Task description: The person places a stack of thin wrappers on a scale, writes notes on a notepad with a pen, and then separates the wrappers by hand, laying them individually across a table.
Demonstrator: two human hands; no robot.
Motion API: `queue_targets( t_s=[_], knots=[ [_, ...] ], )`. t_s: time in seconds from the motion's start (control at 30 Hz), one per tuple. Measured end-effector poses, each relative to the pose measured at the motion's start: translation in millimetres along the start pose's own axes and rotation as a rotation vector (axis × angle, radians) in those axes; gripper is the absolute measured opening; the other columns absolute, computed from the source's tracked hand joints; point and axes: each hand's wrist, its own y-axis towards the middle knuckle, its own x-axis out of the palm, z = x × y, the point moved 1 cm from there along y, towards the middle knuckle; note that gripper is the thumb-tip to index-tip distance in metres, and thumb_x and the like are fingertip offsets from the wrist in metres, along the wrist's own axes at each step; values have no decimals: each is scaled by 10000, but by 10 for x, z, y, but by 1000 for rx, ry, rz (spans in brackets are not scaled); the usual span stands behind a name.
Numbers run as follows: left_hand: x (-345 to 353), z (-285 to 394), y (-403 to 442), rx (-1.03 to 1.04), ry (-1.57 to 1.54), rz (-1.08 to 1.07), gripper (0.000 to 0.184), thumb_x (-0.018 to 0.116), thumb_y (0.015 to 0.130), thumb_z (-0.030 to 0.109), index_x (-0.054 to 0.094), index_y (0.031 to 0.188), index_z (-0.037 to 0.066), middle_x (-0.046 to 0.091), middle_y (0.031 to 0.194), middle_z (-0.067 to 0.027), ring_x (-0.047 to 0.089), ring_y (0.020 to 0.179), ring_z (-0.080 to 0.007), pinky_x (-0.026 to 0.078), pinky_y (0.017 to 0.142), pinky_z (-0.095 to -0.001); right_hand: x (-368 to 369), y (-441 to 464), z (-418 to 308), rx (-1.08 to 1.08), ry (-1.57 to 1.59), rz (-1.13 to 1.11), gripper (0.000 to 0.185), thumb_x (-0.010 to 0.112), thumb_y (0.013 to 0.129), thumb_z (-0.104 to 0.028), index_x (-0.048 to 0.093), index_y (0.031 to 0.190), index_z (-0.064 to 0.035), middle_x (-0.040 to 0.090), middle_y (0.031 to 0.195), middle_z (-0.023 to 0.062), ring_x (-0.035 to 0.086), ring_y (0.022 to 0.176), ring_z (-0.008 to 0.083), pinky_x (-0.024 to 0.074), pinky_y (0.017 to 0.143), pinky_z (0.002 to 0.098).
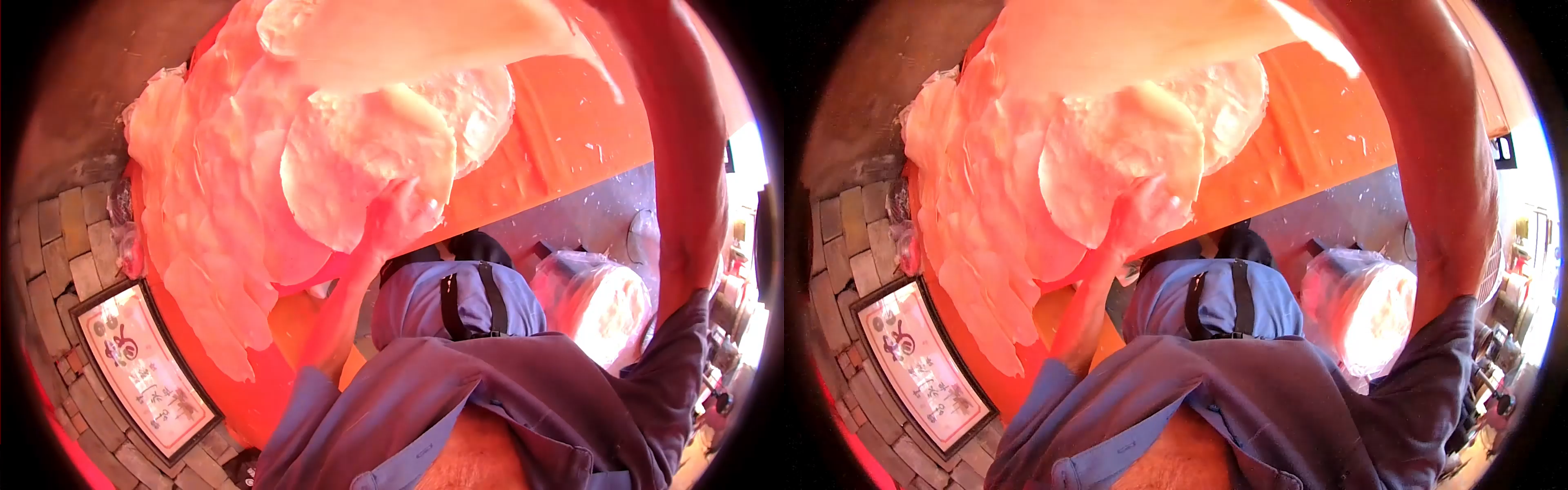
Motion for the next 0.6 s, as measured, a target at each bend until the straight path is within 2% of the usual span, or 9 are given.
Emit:
queue_targets(
  t_s=[0.1, 0.13, 0.23, 0.27, 0.37, 0.43, 0.5, 0.53, 0.6],
  knots=[
    [-155, -88, -64, -391, -540, 50, 450, 609, 948, 274, 582, 1253, -56, 661, 1172, -216, 645, 1080, -311, 508, 937, -389, -281, -262, 18, 234, 106, 46, 259, 663, 841, -89, 630, 1070, 28, 628, 822, 112, 636, 734, 183, 535, 646, 318],
    [-170, -196, -100, -414, -703, 69, 393, 597, 963, 226, 594, 1234, -58, 699, 1071, -160, 654, 1027, -220, 522, 892, -341, -296, -419, 54, 334, 104, 80, 279, 668, 843, -100, 625, 1086, 29, 634, 843, 116, 641, 751, 189, 538, 658, 323],
    [-403, -255, -361, -608, -841, -326, 348, 598, 968, 200, 610, 1219, -41, 699, 978, -106, 646, 926, -151, 527, 834, -307, -237, -988, 378, 674, 67, 213, 339, 682, 850, -135, 609, 1136, 32, 650, 904, 128, 654, 802, 207, 548, 694, 335],
    [-387, -276, -425, -502, -857, -406, 313, 604, 967, 188, 629, 1188, -32, 679, 906, -57, 616, 832, -98, 520, 771, -273, -212, -1213, 540, 794, 56, 266, 360, 687, 852, -146, 603, 1152, 33, 656, 925, 132, 658, 818, 213, 551, 706, 340],
    [-495, -219, -512, -365, -733, -569, 285, 609, 960, 167, 642, 1162, -31, 671, 900, -44, 610, 817, -94, 514, 745, -271, -94, -2000, 1226, 1113, -25, 452, 422, 702, 859, -180, 587, 1202, 37, 673, 986, 144, 672, 869, 231, 560, 742, 353],
    [-583, -239, -392, -403, -716, -527, 258, 618, 954, 141, 648, 1143, -32, 669, 896, -42, 623, 837, -101, 518, 751, -280, 7, -2509, 1548, 1260, -116, 566, 463, 711, 864, -203, 576, 1235, 39, 684, 1027, 152, 681, 902, 243, 567, 766, 361],
    [-672, -340, -266, -395, -657, -404, 255, 623, 952, 134, 648, 1143, -34, 669, 893, -40, 627, 836, -105, 517, 753, -279, 173, -2835, 1603, 1289, -321, 609, 505, 721, 868, -226, 566, 1268, 41, 695, 1068, 161, 690, 936, 255, 573, 789, 370],
    [-791, -376, -123, -457, -674, -394, 244, 628, 951, 136, 649, 1129, -29, 668, 886, -38, 621, 799, -96, 518, 727, -266, 280, -2949, 1595, 1191, -592, 540, 500, 723, 867, -246, 571, 1262, 21, 690, 1085, 175, 681, 958, 294, 556, 810, 399],
    [-903, -644, 125, -433, -733, -261, 237, 630, 949, 131, 647, 1130, -20, 666, 885, -35, 621, 781, -90, 522, 708, -258, 412, -3055, 1501, 932, -1119, 389, 490, 726, 863, -287, 582, 1249, -21, 680, 1118, 203, 664, 1003, 372, 522, 850, 457]
  ],
)
